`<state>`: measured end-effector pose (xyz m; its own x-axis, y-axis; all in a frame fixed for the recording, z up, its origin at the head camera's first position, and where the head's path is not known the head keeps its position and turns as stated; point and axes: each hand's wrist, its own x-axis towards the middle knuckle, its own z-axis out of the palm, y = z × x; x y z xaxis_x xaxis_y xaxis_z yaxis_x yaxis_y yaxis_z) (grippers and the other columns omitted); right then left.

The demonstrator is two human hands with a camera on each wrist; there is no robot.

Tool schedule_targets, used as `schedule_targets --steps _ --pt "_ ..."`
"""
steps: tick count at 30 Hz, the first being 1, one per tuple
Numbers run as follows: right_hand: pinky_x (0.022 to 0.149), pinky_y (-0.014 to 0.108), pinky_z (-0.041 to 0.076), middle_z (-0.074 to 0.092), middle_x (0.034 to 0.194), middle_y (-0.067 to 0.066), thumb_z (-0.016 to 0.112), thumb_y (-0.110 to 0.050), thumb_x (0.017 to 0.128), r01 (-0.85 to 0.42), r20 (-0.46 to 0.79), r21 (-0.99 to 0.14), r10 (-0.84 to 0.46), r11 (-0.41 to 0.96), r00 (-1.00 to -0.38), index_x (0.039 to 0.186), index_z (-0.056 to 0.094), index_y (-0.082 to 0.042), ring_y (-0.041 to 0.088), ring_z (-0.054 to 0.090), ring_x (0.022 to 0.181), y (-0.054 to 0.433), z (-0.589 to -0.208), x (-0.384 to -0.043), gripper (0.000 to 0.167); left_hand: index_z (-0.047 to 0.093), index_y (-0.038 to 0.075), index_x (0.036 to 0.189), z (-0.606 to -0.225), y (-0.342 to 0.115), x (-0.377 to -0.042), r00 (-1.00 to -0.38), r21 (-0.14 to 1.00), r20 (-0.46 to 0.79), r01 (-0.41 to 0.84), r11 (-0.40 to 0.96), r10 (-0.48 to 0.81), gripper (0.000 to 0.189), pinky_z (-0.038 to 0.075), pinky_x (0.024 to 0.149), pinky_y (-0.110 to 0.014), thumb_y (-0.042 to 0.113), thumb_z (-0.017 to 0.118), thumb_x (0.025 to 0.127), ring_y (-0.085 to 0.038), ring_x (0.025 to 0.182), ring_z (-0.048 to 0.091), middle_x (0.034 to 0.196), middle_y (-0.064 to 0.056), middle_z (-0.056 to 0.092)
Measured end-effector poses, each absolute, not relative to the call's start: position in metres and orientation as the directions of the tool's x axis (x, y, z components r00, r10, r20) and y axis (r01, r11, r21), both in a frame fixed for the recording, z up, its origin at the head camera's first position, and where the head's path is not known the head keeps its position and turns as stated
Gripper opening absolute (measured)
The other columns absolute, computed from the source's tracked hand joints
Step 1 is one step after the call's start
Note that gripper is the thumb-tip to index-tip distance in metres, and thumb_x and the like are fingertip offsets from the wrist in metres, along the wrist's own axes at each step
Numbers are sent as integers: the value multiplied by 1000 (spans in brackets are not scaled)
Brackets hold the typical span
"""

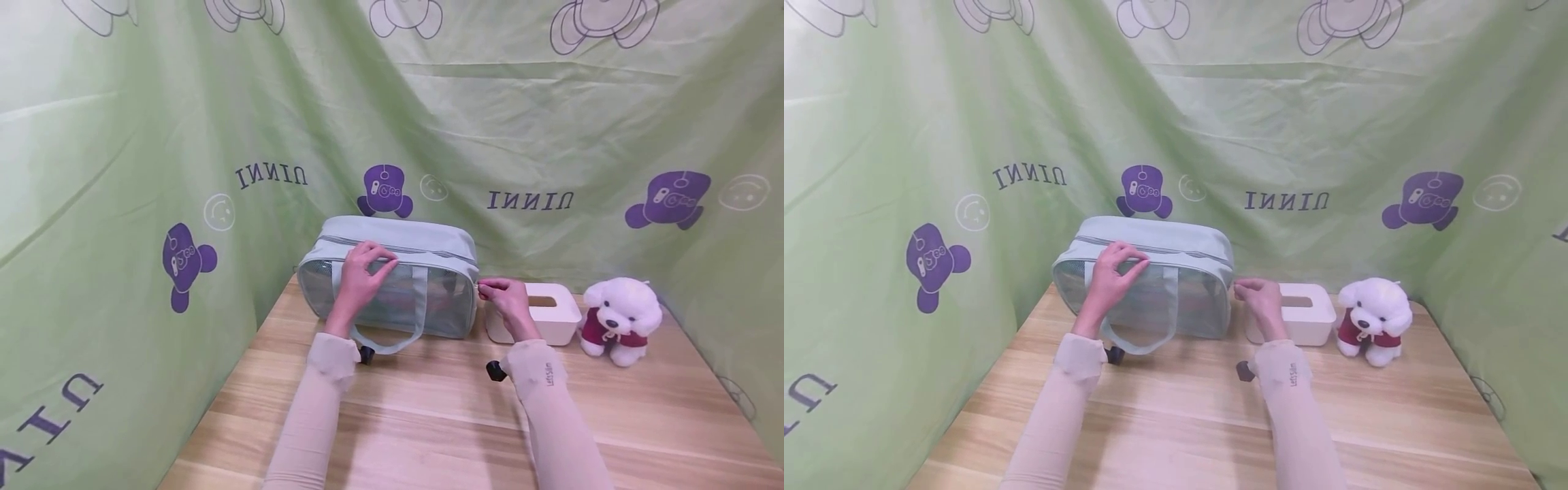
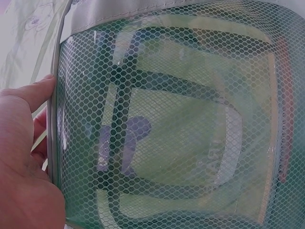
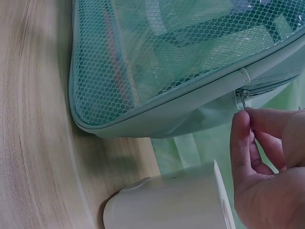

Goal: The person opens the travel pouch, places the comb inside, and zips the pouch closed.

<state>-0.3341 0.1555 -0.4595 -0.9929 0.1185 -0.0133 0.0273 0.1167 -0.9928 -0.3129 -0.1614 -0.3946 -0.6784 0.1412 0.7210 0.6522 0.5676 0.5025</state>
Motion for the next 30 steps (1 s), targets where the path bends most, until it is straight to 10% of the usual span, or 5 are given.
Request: schedule_targets --steps 15,23,30 --pt "73 17 57 72 79 -11 70 -3 97 30 -16 -991 108 127 -994 126 66 12 -1 67 69 158 -455 -331 32 79 12 101 -394 -159 -313 -675 486 724 647 588 144 12 43 106 -48 20 78 93 -26 105 63 103 -7 72" --pt "86 23 56 65 134 23 64 -12 102 32 -26 -957 23 287 -999 137 63 2 26 73 107 164 -444 -322 38 78 12 103 -390 -160 -312 -661 434 730 645 629 174 13 44 104 -48 21 77 94 -24 105 65 103 -5 73" --pt "96 32 53 62 140 26 64 -14 102 -142 144 -894 -27 425 -989 140 61 3 38 63 123 183 -421 -299 41 70 18 130 -378 -167 -303 -712 338 626 616 711 319 34 39 113 -52 32 71 98 -26 127 60 131 -4 69"
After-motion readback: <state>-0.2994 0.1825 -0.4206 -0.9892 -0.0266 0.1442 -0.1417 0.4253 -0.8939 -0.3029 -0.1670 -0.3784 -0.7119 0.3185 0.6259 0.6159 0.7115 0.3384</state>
